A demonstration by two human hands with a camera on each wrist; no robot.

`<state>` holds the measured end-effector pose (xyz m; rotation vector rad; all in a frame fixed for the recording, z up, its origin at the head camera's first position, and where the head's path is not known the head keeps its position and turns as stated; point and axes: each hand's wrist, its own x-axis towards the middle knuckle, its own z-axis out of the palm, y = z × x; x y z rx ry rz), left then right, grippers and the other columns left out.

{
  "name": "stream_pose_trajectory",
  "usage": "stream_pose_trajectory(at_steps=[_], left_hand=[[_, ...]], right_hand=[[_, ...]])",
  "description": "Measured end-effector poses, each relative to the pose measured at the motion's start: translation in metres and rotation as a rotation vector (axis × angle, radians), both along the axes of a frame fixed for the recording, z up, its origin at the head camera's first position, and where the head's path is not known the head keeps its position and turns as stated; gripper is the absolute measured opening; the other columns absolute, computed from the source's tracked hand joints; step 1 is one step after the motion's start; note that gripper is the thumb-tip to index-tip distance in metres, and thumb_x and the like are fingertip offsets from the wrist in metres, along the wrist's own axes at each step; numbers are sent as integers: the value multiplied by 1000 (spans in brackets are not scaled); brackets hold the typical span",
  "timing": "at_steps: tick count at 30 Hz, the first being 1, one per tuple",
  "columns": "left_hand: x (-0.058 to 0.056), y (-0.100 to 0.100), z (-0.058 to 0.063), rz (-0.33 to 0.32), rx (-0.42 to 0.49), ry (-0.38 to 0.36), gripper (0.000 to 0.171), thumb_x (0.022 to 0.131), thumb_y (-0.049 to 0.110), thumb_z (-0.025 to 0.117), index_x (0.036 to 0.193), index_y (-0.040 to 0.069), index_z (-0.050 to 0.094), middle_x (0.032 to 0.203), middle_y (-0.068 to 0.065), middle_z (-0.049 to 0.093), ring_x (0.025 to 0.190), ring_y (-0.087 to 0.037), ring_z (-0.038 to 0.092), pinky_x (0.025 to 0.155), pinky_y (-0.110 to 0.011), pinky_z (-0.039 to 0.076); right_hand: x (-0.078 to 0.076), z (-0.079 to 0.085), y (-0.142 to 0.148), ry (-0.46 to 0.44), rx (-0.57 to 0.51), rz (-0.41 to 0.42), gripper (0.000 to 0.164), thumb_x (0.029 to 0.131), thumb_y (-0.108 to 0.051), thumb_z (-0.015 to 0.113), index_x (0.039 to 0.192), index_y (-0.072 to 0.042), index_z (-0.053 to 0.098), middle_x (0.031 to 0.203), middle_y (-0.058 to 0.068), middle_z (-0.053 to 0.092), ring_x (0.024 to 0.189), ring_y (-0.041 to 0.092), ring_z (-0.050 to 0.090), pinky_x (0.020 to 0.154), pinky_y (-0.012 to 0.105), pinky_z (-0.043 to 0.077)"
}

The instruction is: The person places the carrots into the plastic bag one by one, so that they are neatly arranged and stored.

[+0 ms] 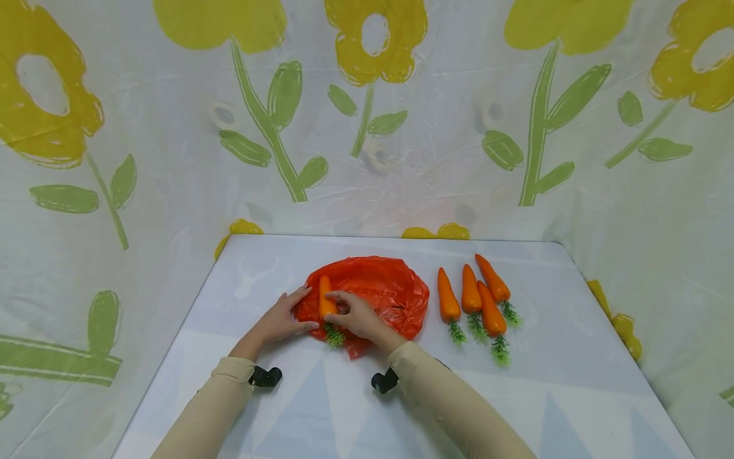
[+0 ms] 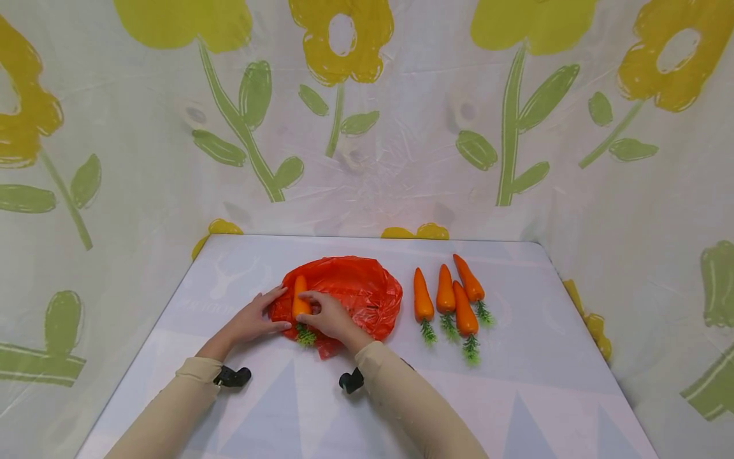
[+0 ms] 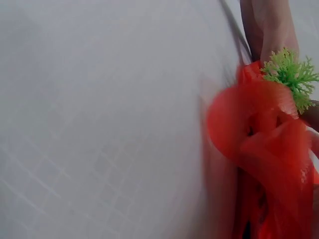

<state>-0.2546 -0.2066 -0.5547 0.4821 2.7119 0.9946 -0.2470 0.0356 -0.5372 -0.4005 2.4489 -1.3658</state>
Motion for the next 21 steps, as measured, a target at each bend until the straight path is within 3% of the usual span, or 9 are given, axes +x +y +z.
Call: stream_pose_trajectory(at_steps=[8, 21], left_hand=[[2, 1, 2, 5, 12, -8, 100, 81, 58, 80, 159, 12, 37, 166, -11, 29, 150, -52, 15, 116, -70, 20], [2, 1, 2, 19, 5, -16, 100, 80, 58, 80, 159, 14, 37, 166, -11, 29, 150, -53, 14, 115, -70, 21]], right_hand=[[3, 2, 5, 5, -34, 5, 60, 92, -39, 76, 147, -30, 54, 142, 2, 60, 109, 20, 61, 93, 36, 56], [1, -1, 19, -4, -117, 29, 60, 93, -36, 76, 149, -28, 53, 136, 3, 62, 106, 20, 64, 85, 32, 59]])
